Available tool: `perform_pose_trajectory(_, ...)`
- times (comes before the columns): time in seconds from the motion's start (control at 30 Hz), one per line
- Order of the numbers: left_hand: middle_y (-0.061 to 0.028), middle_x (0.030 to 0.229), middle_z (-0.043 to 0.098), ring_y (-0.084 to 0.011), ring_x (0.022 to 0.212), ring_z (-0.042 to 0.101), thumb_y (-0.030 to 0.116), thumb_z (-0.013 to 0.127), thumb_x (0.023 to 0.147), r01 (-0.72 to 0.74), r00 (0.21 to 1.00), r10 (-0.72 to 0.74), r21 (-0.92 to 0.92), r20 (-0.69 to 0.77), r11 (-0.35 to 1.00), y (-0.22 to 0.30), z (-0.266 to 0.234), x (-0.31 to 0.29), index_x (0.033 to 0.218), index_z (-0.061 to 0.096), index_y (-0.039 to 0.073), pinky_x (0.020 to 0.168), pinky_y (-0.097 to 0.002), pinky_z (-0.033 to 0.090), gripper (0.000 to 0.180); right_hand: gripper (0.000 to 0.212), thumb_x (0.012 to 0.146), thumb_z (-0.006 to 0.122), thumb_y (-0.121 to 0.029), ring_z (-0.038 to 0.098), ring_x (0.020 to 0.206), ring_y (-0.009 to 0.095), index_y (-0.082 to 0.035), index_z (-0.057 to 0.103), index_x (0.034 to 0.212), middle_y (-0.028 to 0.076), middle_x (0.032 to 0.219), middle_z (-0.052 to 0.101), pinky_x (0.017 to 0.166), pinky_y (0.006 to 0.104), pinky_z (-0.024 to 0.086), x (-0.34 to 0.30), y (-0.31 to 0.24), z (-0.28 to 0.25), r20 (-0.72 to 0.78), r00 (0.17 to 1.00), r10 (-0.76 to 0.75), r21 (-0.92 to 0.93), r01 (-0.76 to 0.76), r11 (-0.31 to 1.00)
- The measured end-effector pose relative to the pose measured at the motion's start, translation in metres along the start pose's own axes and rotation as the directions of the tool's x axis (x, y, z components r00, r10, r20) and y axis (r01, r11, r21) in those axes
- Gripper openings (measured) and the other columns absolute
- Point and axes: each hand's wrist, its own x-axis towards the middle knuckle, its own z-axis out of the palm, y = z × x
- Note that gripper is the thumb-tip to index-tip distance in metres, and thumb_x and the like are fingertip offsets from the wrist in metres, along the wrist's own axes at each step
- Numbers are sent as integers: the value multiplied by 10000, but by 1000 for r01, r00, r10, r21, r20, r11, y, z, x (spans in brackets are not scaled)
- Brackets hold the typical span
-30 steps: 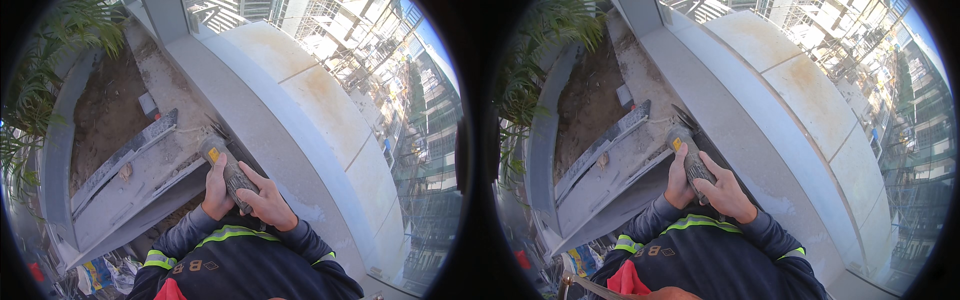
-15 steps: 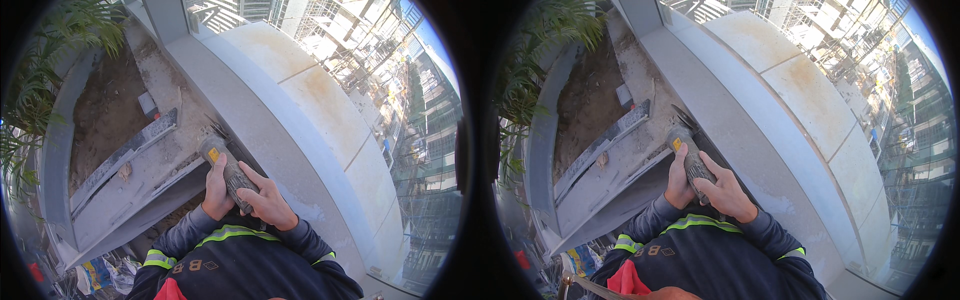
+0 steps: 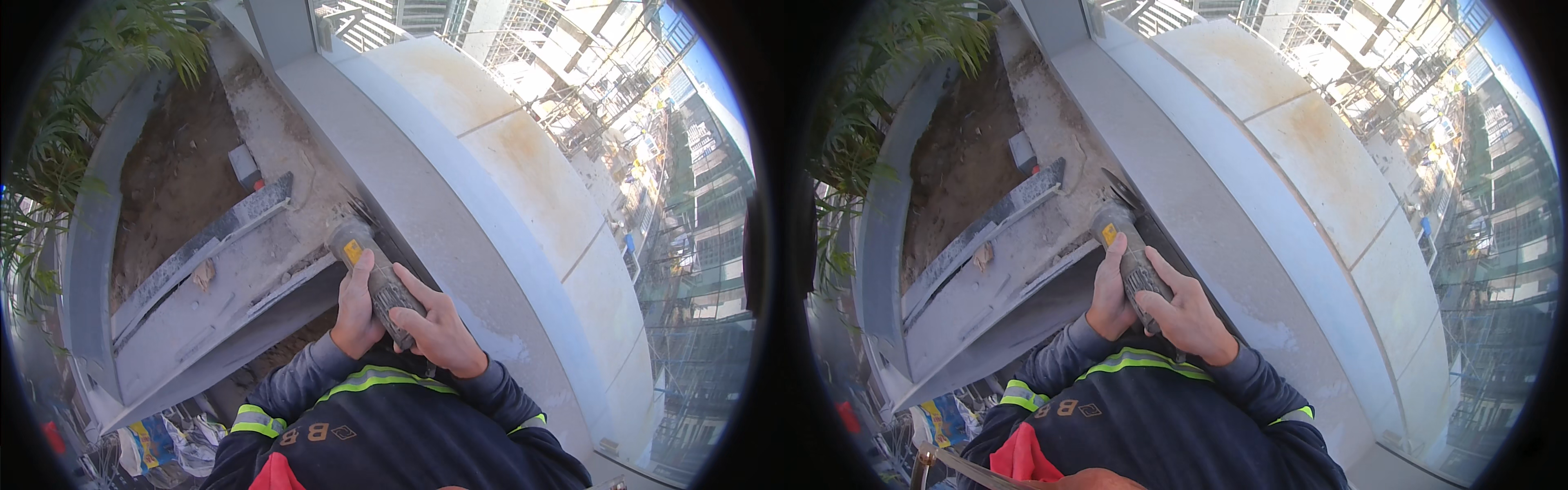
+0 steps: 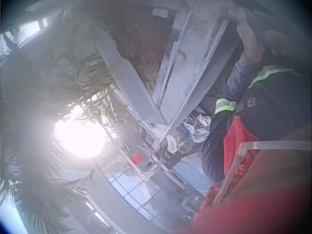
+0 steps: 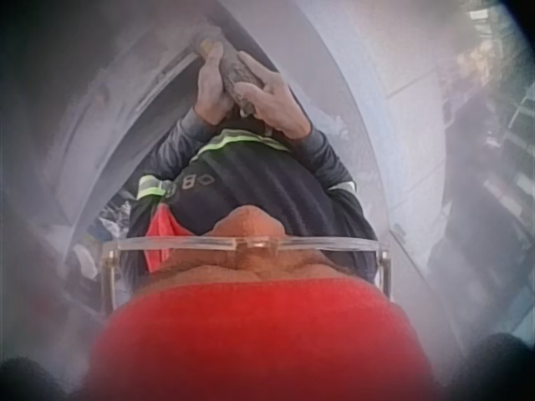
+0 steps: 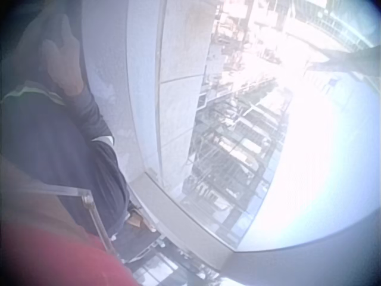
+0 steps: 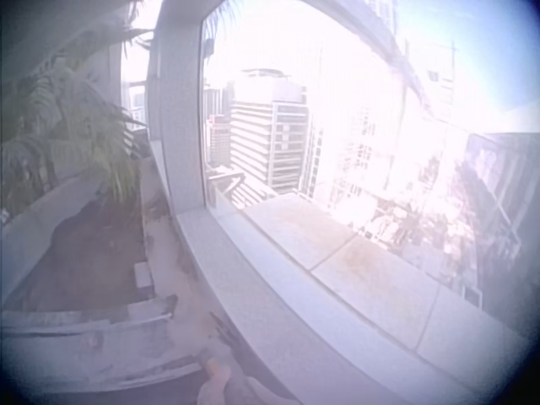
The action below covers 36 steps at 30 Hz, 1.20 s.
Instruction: The person uses an angle grinder to smooth a concrete ledge on a balcony. The person holds the tool with both hands and moves it along the edge, generating dust.
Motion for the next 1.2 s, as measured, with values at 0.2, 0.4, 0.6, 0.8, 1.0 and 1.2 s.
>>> perform_pose_trajectory(0.2,-78,888,691,-233,753,723,483,551,1090,-15,1000,15,-2,0,1000,1,4,-3,1095,602,86,698,-406,620,401,779,956,628,-164,655,678,128,68,311,1629,109,932,694,608,278,538,1,-4,-4,23,998,55,-18,-55,998)
perform_pose_trajectory(0.4,-82,887,690,-235,750,724,482,562,1084,-7,1000,7,-8,-2,1000,0,3,-2,1119,589,83,696,-413,620,402,779,957,633,-162,657,694,124,61,312,1631,108,942,694,610,276,550,0,-2,-1,2,1000,23,-4,-23,1000)
perform_pose_trajectory(0.6,-82,889,689,-234,741,723,473,559,1087,-15,1000,15,3,-10,1000,-1,2,-1,1115,588,82,687,-411,619,393,782,948,636,-159,657,686,132,65,319,1627,111,939,694,613,282,551,2,-2,-2,0,999,35,-2,-35,999)
perform_pose_trajectory(0.8,-81,886,691,-233,739,724,472,545,1093,-9,1000,9,10,8,1000,-1,0,1,1112,590,84,683,-409,622,391,787,940,636,-164,648,665,136,68,324,1624,112,920,689,605,284,544,1,-5,1,-18,999,31,-3,-31,1000)
perform_pose_trajectory(1.0,-81,899,696,-235,742,728,479,538,1095,8,1000,-8,-4,6,1000,-2,2,-1,1109,596,87,683,-413,625,396,784,943,637,-170,645,656,135,71,327,1621,109,911,688,595,284,540,-1,-3,0,-17,999,34,1,-34,999)
perform_pose_trajectory(1.2,-82,908,697,-240,750,730,478,540,1095,2,1000,-2,-14,3,1000,-4,1,-2,1121,596,84,694,-418,629,398,774,943,638,-177,643,616,130,56,345,1621,98,870,686,562,274,519,-2,0,-3,-7,1000,27,-20,-27,999)
